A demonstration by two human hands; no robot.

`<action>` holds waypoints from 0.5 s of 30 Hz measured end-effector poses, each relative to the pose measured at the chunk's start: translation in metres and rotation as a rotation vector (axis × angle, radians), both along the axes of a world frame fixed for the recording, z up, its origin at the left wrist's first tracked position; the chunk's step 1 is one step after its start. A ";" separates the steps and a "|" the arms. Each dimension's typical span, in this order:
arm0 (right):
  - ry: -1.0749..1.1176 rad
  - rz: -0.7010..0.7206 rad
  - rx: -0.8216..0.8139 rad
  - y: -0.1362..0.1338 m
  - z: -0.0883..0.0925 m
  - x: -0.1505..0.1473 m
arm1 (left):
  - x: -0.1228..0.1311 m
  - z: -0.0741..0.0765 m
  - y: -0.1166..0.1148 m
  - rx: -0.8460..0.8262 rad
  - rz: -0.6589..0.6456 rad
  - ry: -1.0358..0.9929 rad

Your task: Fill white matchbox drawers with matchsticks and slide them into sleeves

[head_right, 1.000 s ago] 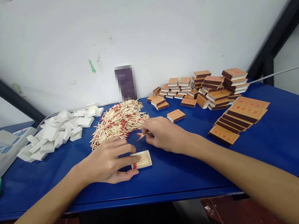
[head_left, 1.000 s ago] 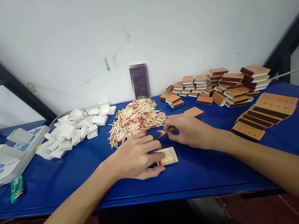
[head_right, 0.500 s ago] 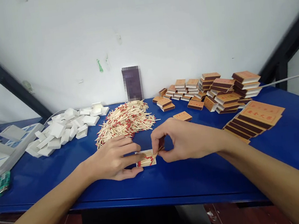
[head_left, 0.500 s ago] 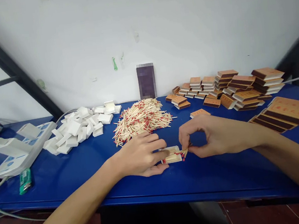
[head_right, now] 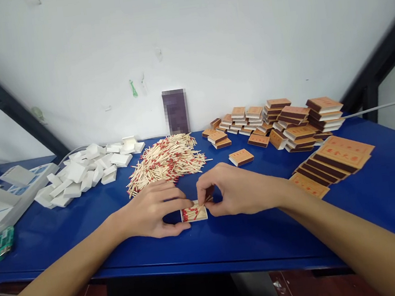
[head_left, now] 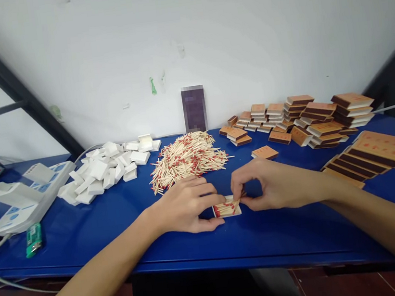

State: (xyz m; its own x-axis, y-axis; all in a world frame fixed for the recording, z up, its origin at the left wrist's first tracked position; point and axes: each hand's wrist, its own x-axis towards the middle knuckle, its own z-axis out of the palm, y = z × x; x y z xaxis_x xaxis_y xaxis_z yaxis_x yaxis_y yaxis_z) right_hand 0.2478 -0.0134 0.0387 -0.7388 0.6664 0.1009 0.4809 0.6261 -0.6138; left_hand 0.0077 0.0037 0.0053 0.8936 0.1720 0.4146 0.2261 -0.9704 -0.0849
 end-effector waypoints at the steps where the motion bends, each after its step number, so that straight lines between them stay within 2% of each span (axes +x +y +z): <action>1: 0.004 -0.006 0.014 0.000 -0.001 -0.001 | -0.001 0.000 0.000 -0.054 0.006 -0.002; 5: 0.036 -0.081 0.092 0.005 -0.007 -0.002 | -0.012 0.005 0.009 -0.187 0.033 -0.024; 7: 0.043 -0.123 0.144 0.010 -0.013 -0.002 | -0.024 0.010 0.020 -0.165 0.104 -0.064; 11: 0.008 -0.234 0.310 0.021 -0.031 -0.006 | -0.052 0.023 0.042 -0.013 0.305 -0.169; 13: -0.006 -0.244 0.353 0.024 -0.039 -0.008 | -0.061 0.027 0.048 -0.029 0.370 -0.146; 15: -0.002 -0.245 0.384 0.026 -0.045 -0.011 | -0.063 0.030 0.049 -0.089 0.376 -0.076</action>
